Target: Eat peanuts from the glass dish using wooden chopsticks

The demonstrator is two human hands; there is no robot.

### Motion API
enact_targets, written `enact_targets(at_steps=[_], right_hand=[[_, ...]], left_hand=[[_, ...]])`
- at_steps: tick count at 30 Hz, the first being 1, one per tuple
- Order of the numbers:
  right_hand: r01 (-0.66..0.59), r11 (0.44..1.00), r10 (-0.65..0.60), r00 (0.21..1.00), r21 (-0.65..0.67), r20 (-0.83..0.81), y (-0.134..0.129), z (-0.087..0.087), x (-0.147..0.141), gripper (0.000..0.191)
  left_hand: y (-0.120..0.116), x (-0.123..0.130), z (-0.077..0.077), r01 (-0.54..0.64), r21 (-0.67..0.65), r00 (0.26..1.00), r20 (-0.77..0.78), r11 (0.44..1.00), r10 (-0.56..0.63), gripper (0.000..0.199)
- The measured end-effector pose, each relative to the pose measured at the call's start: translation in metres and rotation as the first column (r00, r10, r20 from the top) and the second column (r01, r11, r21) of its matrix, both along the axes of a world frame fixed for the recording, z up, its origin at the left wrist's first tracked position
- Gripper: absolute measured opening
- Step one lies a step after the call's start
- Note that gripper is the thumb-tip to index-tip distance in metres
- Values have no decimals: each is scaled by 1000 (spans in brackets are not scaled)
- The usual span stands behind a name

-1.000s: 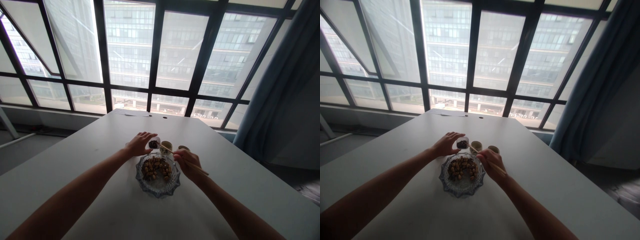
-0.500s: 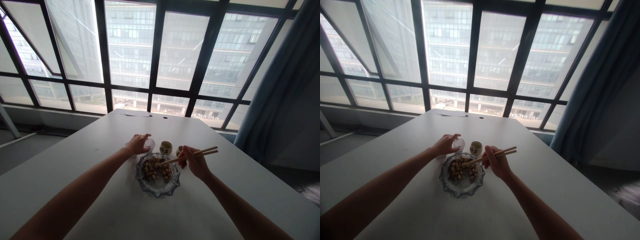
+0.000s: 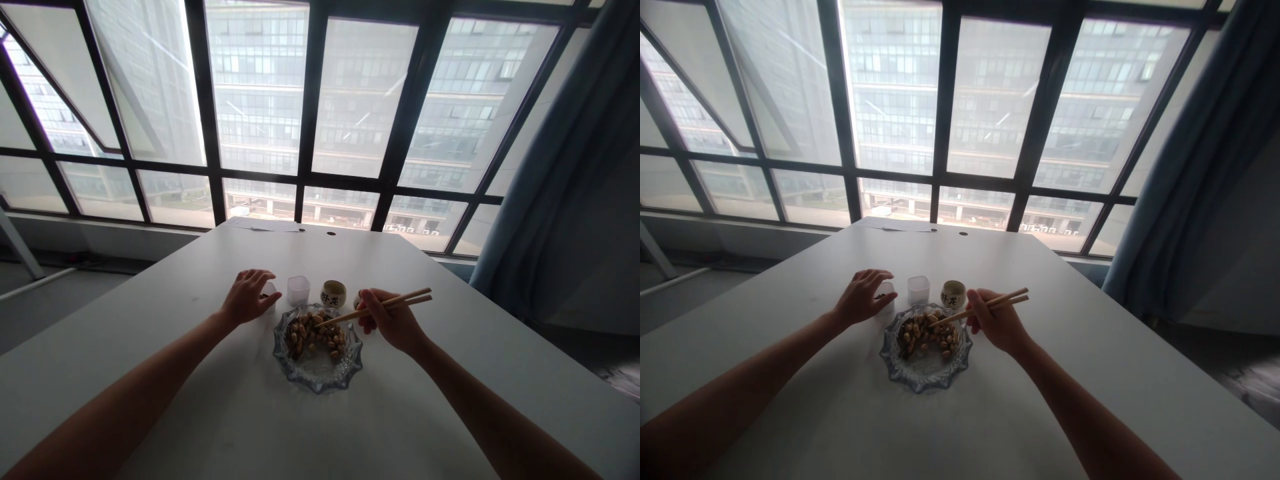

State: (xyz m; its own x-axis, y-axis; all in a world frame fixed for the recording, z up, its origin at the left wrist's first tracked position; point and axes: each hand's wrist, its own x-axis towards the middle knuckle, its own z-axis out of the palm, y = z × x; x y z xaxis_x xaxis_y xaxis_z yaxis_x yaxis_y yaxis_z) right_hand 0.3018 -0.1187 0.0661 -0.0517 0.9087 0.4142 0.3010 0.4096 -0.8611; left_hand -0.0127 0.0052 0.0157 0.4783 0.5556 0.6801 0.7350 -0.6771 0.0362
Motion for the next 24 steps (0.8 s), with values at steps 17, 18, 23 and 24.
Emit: enact_targets(at_steps=[17,18,23,24], right_hand=[[-308,946,323,907,-97,271,-21,0,-25,45],[-292,954,301,908,-73,292,-20,0,-25,44],[-178,984,167,930,5,327,-16,3,-22,47],[-157,987,144,935,17,323,-15,4,-20,48]], left_hand=[[-9,-4,-27,-76,-73,987,135,994,85,42],[-10,-4,-26,-79,-80,987,132,994,89,41],[-11,-4,-24,-83,-111,986,132,990,97,40],[-11,-4,-24,-83,-115,986,134,990,98,40]])
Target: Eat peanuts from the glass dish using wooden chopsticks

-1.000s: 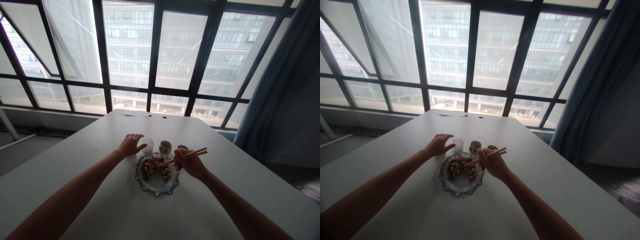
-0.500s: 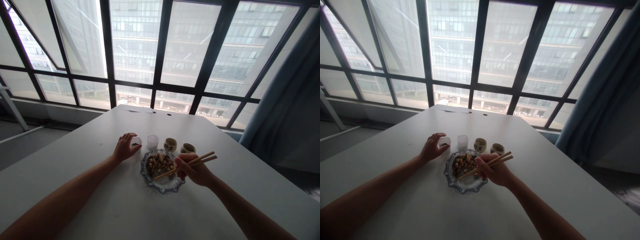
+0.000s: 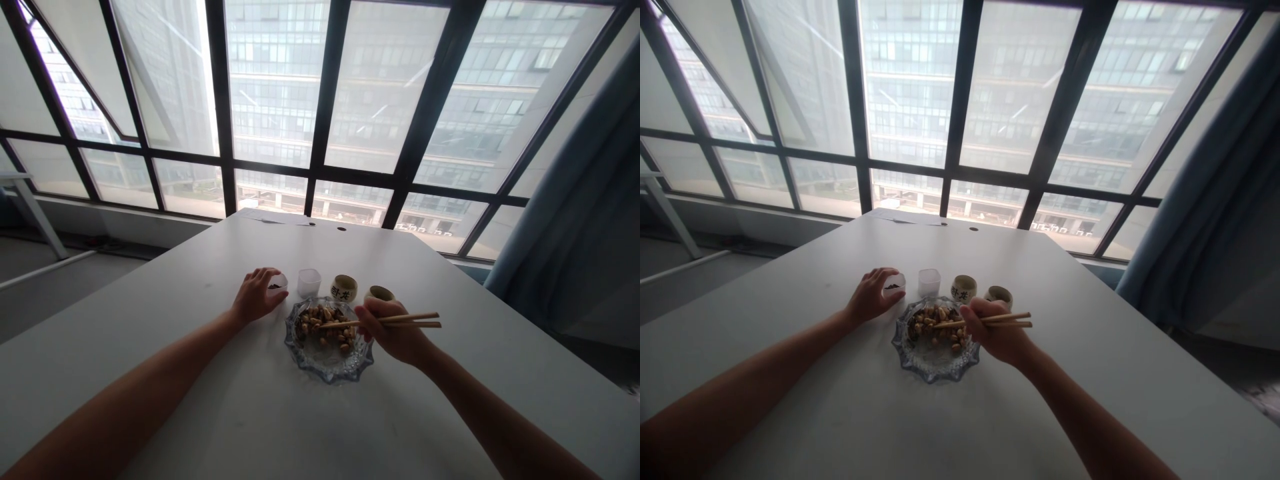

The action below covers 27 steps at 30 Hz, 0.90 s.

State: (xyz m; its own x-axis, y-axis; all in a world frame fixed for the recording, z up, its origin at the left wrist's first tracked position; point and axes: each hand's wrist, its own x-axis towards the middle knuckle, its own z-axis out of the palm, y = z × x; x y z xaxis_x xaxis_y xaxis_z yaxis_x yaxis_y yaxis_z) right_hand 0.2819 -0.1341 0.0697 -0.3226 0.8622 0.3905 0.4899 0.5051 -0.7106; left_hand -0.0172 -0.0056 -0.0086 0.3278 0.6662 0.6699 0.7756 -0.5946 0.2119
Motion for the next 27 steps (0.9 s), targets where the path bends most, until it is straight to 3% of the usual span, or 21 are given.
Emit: enact_targets(at_steps=[9,16,22,27], right_hand=[[81,993,-75,995,87,-69,-3,9,7,52],[179,981,-165,975,79,-149,-3,6,3,56],[147,983,-140,987,106,-73,-2,2,3,52],[209,964,-205,978,163,-40,-4,7,5,53]], left_hand=[[2,-1,-2,8,8,1000,-17,1000,-8,40],[3,-2,-4,16,10,1000,-9,1000,-16,41],[1,-1,-1,15,-1,1000,-3,1000,-15,39],[1,-1,-1,19,-8,1000,-3,1000,-19,40]])
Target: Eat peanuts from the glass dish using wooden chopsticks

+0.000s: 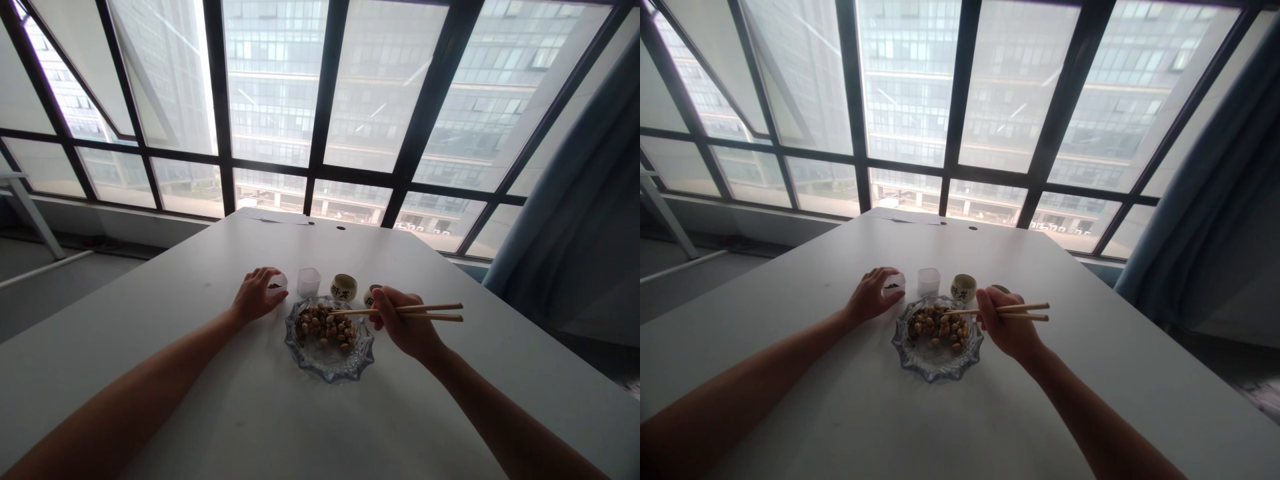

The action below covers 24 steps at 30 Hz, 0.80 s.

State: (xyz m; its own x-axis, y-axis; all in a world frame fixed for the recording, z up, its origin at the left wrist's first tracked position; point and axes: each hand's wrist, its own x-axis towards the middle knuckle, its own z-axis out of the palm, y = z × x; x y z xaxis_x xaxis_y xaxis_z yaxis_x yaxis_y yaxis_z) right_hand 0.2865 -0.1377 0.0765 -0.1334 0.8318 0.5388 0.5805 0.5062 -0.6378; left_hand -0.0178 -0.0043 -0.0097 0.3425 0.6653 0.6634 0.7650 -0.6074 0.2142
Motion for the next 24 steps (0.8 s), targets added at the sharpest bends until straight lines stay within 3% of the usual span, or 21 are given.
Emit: enact_targets(at_steps=[9,15,24], right_hand=[[-178,981,179,984,-73,7,2,-3,0,49],[-147,989,148,988,-36,35,1,5,7,49],[-168,979,184,972,-113,145,-3,12,5,50]], left_hand=[[1,0,0,4,0,1000,-5,1000,-4,40],[1,0,-1,9,5,1000,-2,1000,-9,40],[1,-1,-1,6,-3,1000,-9,1000,-6,39]])
